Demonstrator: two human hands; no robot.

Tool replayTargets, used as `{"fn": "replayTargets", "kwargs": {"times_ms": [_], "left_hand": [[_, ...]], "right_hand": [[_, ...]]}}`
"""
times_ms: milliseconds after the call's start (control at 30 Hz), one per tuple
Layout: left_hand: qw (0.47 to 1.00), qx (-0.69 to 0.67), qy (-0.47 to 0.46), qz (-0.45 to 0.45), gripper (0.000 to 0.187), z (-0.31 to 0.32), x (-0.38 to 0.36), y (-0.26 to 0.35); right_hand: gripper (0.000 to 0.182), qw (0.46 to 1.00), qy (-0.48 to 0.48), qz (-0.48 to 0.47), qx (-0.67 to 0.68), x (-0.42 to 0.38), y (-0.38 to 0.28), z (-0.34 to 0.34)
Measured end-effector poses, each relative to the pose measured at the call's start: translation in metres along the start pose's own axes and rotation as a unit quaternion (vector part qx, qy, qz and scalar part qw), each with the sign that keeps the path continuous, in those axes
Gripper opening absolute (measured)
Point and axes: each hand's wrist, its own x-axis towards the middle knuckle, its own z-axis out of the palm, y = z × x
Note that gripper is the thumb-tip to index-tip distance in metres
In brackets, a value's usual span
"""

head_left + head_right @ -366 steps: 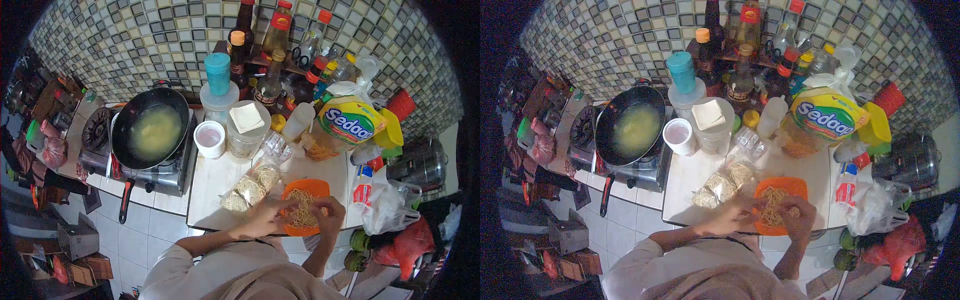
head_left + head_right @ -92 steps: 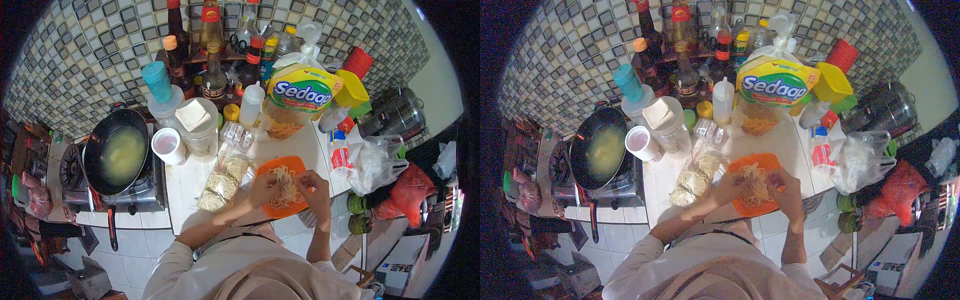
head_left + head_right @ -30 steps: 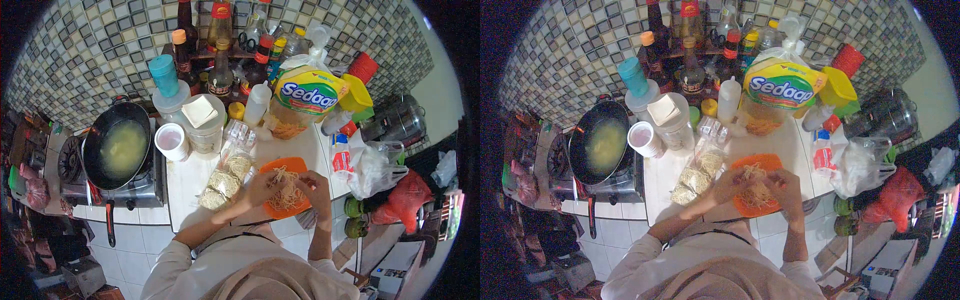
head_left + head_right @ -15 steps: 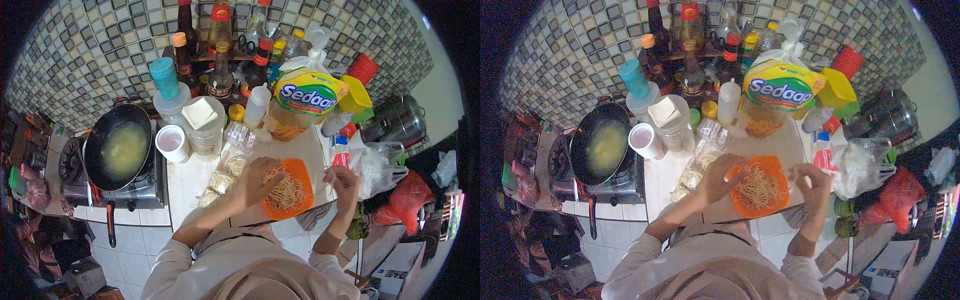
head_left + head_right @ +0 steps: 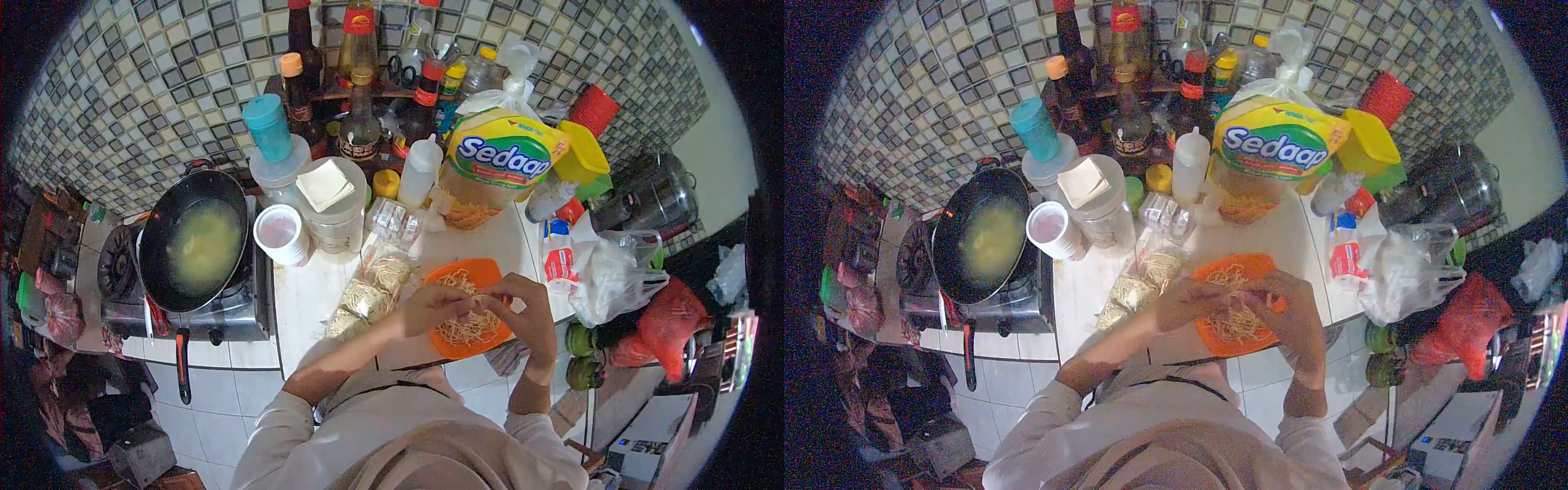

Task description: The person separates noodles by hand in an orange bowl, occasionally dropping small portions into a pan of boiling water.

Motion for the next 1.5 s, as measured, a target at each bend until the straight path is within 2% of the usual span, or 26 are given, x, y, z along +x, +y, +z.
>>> {"fn": "replayTargets", "kwargs": {"times_ms": [100, 233, 333, 400, 433, 500, 633, 700, 733, 800, 933, 1000, 1033, 1100, 1133, 1200, 1233, 1300, 1333, 1400, 1433, 1500], "left_hand": [[0.998, -0.059, 0.032, -0.020, 0.029, -0.003, -0.002, -0.004], [1.000, -0.005, 0.025, -0.009, 0.028, -0.009, -0.014, 0.004], [0.996, -0.074, 0.005, -0.038, 0.026, -0.009, -0.018, 0.010], [0.984, -0.173, 0.044, -0.020, 0.023, -0.008, -0.018, 0.013], [0.984, -0.172, 0.044, -0.019, 0.023, -0.008, -0.017, 0.011], [0.945, -0.309, 0.096, 0.043, 0.022, -0.007, -0.011, 0.003], [0.925, -0.346, 0.153, 0.035, 0.021, -0.006, -0.007, 0.007], [0.919, -0.317, 0.222, 0.072, 0.018, -0.003, -0.009, 0.012], [0.920, -0.316, 0.221, 0.071, 0.018, -0.002, -0.010, 0.012], [0.950, -0.121, 0.268, 0.108, 0.016, -0.001, -0.010, 0.012], [0.951, -0.033, 0.286, 0.110, 0.015, 0.002, -0.009, 0.009], [0.942, -0.017, 0.294, 0.163, 0.020, 0.002, -0.006, 0.000], [0.942, -0.017, 0.293, 0.163, 0.020, 0.001, -0.005, -0.005], [0.916, 0.110, 0.328, 0.202, 0.018, 0.001, -0.003, -0.006], [0.916, 0.110, 0.328, 0.202, 0.018, 0.001, -0.005, -0.002], [0.910, 0.276, 0.277, 0.135, 0.017, -0.001, -0.012, 0.011], [0.910, 0.276, 0.278, 0.135, 0.017, -0.003, -0.013, 0.012], [0.892, 0.358, 0.210, 0.176, 0.018, -0.005, -0.015, 0.013], [0.892, 0.358, 0.211, 0.176, 0.018, -0.006, -0.016, 0.008], [0.942, 0.263, 0.190, 0.089, 0.020, -0.007, -0.017, -0.004], [0.942, 0.263, 0.190, 0.089, 0.020, -0.008, -0.017, -0.005], [0.983, 0.142, 0.107, 0.042, 0.019, -0.012, -0.018, -0.001]], "right_hand": [[0.013, 1.000, -0.010, -0.017, 0.013, 0.001, 0.005, 0.000], [0.013, 1.000, -0.012, -0.025, 0.001, 0.001, 0.004, -0.001], [0.012, 0.999, -0.005, -0.025, 0.020, 0.001, 0.003, 0.003], [0.010, 0.998, 0.001, 0.003, 0.058, 0.002, 0.005, 0.009], [0.010, 0.998, 0.002, 0.002, 0.058, 0.003, 0.008, 0.014], [0.010, 0.995, -0.032, 0.006, 0.094, 0.003, 0.017, 0.027], [0.019, 0.985, -0.063, 0.074, 0.143, -0.001, 0.027, 0.047], [0.019, 0.993, -0.057, 0.069, 0.078, -0.001, 0.022, 0.051], [0.019, 0.993, -0.056, 0.070, 0.079, -0.002, 0.022, 0.053], [0.017, 0.997, -0.031, 0.066, 0.026, -0.004, 0.021, 0.056], [0.013, 0.999, -0.029, 0.006, 0.028, -0.005, 0.014, 0.055], [0.014, 0.999, -0.032, -0.018, -0.034, -0.005, 0.013, 0.055], [0.014, 0.999, -0.032, -0.017, -0.034, -0.006, 0.013, 0.055], [0.014, 0.997, -0.012, -0.060, -0.044, -0.007, 0.011, 0.055], [0.014, 0.997, -0.012, -0.060, -0.044, -0.007, 0.011, 0.054], [0.016, 0.992, -0.011, -0.103, -0.071, -0.006, 0.011, 0.054], [0.016, 0.992, -0.012, -0.103, -0.071, -0.006, 0.009, 0.052], [0.017, 0.991, 0.002, -0.110, -0.070, -0.006, 0.003, 0.047], [0.017, 0.991, 0.001, -0.111, -0.070, -0.006, 0.002, 0.044], [0.014, 0.996, -0.007, -0.032, -0.081, -0.006, 0.002, 0.038], [0.014, 0.996, -0.008, -0.032, -0.081, -0.005, 0.003, 0.037], [0.011, 0.994, 0.041, -0.080, -0.054, -0.002, 0.003, 0.034]]}}
